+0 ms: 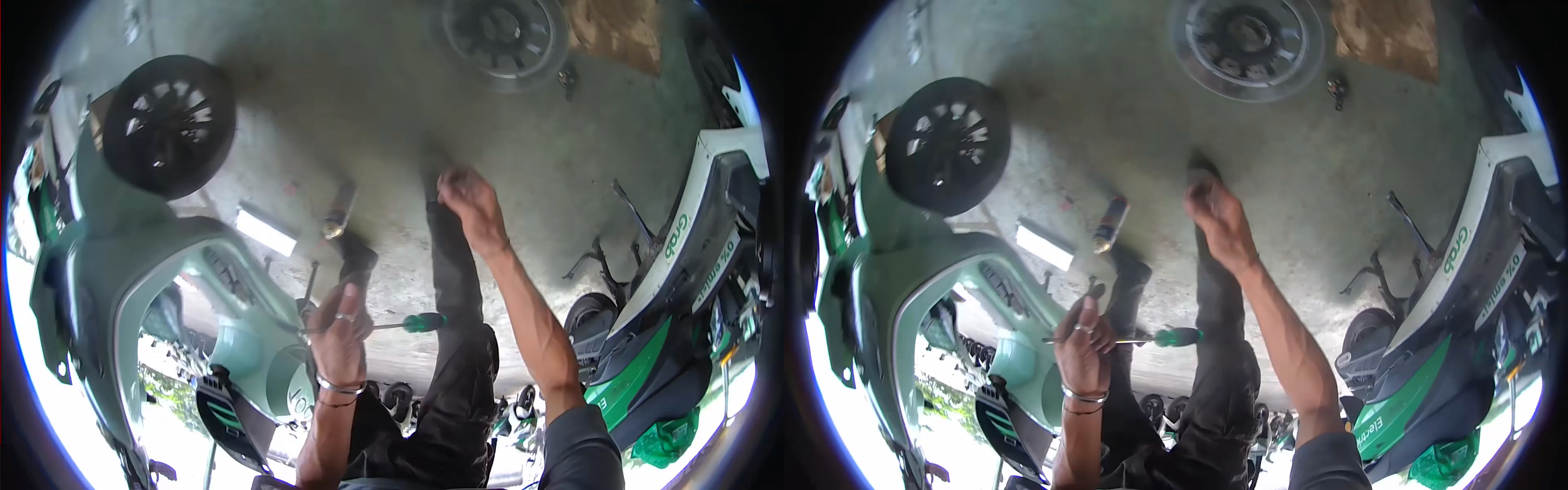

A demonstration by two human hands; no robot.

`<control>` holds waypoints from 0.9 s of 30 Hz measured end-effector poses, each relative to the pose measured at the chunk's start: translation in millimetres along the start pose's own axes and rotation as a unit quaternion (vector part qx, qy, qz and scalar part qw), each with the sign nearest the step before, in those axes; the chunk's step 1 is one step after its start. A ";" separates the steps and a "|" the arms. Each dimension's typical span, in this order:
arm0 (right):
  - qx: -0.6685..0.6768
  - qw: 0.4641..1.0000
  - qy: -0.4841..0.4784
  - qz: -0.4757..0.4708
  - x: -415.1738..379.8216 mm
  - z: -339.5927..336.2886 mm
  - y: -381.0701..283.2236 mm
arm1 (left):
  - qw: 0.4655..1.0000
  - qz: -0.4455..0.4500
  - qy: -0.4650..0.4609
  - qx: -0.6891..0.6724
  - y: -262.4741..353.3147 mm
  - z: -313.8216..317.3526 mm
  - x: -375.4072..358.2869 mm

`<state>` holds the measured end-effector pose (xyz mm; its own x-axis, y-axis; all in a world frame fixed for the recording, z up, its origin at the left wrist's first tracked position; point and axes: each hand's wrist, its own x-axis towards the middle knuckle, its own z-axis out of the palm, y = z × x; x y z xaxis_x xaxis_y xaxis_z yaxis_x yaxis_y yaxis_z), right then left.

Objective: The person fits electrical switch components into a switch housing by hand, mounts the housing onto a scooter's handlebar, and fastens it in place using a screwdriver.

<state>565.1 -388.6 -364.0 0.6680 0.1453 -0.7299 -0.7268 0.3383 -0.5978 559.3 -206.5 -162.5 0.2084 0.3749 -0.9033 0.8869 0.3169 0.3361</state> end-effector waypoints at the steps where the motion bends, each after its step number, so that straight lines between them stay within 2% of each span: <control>1: 0.044 0.996 -0.079 -0.009 -37.7 34.9 -24.3 | 0.999 -0.031 -0.006 -0.027 9.6 -8.1 -20.4; 2: 0.077 0.985 -0.151 -0.005 -72.9 65.1 -55.5 | 0.996 -0.045 -0.017 -0.070 18.9 -16.2 -41.8; 4: 0.035 0.973 -0.225 -0.024 -127.1 110.6 -96.4 | 0.991 -0.062 -0.024 -0.114 38.2 -27.6 -84.1; 5: -0.007 0.968 -0.239 -0.072 -147.4 127.6 -106.6 | 0.985 -0.053 -0.060 -0.152 37.1 -42.2 -100.9; 10: 0.077 0.954 -0.290 -0.025 -222.5 185.4 -176.0 | 0.962 -0.027 -0.137 -0.235 68.7 -87.7 -192.3; 13: 0.038 0.942 -0.332 -0.030 -259.6 210.8 -213.2 | 0.961 -0.016 -0.158 -0.227 86.7 -116.5 -241.7; 16: -0.044 0.930 -0.359 -0.062 -292.0 242.3 -240.8 | 0.947 0.034 -0.183 -0.261 91.1 -150.1 -278.2; 18: -0.103 0.915 -0.382 -0.076 -316.9 258.0 -256.2 | 0.930 0.080 -0.164 -0.320 81.5 -169.1 -291.1; 20: -0.234 0.891 -0.387 0.025 -339.5 275.7 -272.9 | 0.905 0.138 -0.126 -0.382 84.4 -193.5 -308.2; 21: -0.252 0.879 -0.403 0.024 -345.1 274.4 -274.6 | 0.900 0.154 -0.078 -0.401 90.0 -208.0 -317.0; 23: -0.383 0.780 -0.490 0.066 -352.0 263.5 -273.4 | 0.873 0.179 -0.056 -0.450 92.8 -242.9 -327.9; 24: -0.342 0.806 -0.482 0.042 -368.2 270.4 -276.6 | 0.865 0.182 -0.049 -0.466 87.9 -257.9 -330.0; 25: -0.352 0.796 -0.491 0.046 -378.3 269.9 -274.2 | 0.841 0.190 -0.055 -0.504 80.1 -270.3 -329.8; 27: -0.385 0.806 -0.444 0.071 -395.0 266.3 -270.0 | 0.809 0.199 -0.057 -0.550 72.1 -292.0 -338.3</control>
<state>540.0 -289.7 174.0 0.1718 0.8551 -0.4892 -0.4614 -0.3689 -0.8069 432.4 -56.2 245.1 0.4796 0.5751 -0.6627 -0.1502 0.7979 0.5837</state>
